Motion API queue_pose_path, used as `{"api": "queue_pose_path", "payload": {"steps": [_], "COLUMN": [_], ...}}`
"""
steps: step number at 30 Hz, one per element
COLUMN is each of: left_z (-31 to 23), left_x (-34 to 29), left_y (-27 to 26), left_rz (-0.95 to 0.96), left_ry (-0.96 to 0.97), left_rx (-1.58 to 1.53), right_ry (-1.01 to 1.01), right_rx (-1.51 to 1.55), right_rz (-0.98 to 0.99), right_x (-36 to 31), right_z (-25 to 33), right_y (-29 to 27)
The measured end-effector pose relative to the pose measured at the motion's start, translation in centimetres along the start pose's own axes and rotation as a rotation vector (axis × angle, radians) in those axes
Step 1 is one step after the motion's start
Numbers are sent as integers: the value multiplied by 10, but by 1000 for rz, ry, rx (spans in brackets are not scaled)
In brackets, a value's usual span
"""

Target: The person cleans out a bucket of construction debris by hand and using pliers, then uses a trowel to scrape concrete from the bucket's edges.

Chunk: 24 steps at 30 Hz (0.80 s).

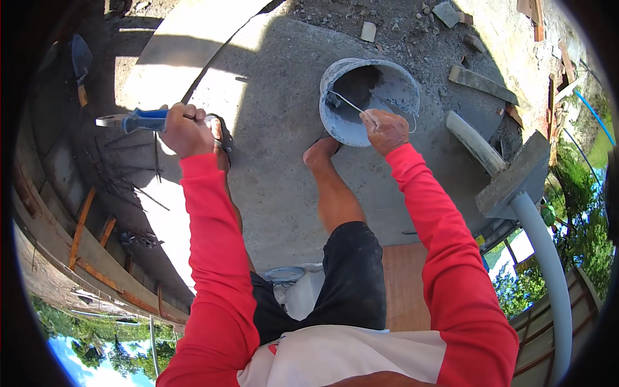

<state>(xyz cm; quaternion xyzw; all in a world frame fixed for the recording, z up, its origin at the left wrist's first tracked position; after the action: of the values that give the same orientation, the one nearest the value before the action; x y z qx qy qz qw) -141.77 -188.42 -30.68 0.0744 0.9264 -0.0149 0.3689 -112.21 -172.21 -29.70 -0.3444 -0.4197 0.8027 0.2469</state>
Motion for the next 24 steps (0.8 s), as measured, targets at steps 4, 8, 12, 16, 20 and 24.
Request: {"api": "queue_pose_path", "payload": {"steps": [4, 8, 12, 16, 20, 24], "left_z": [171, 134, 49, 44, 154, 142], "left_x": [-119, -73, -24, -9, -84, -72], "left_y": [40, 1, -28, -31, 43, 6], "left_rz": [752, 616, 405, -28, 661, 721], "left_ry": [-279, -214, -281, -180, -148, -148], "left_rx": [1251, 1074, 444, 82, 1292, 1269], "right_ry": [-13, -85, -41, -6, -92, -125], "right_rx": [-27, 39, 65, 110, 242, 189], "right_rz": [10, 22, 23, 17, 108, 201], "right_x": [8, 4, -5, -2, 6, 8], "right_z": [-1, 7, 6, 2, 8, 7], "right_y": [-2, 2, 10, 14, 15, 14]}}
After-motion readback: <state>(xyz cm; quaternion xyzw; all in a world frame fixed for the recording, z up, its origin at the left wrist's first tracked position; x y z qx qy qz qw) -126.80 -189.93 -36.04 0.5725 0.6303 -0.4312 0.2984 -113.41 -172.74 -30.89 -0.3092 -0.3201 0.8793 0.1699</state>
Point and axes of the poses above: each hand's wrist, its own x-axis towards the middle knuckle, its own y-axis out of the palm, z = x × y, the point moved 9 cm from there along x, towards the middle knuckle, and after that the axes turned 2 degrees about x, right-handed, at the moved point
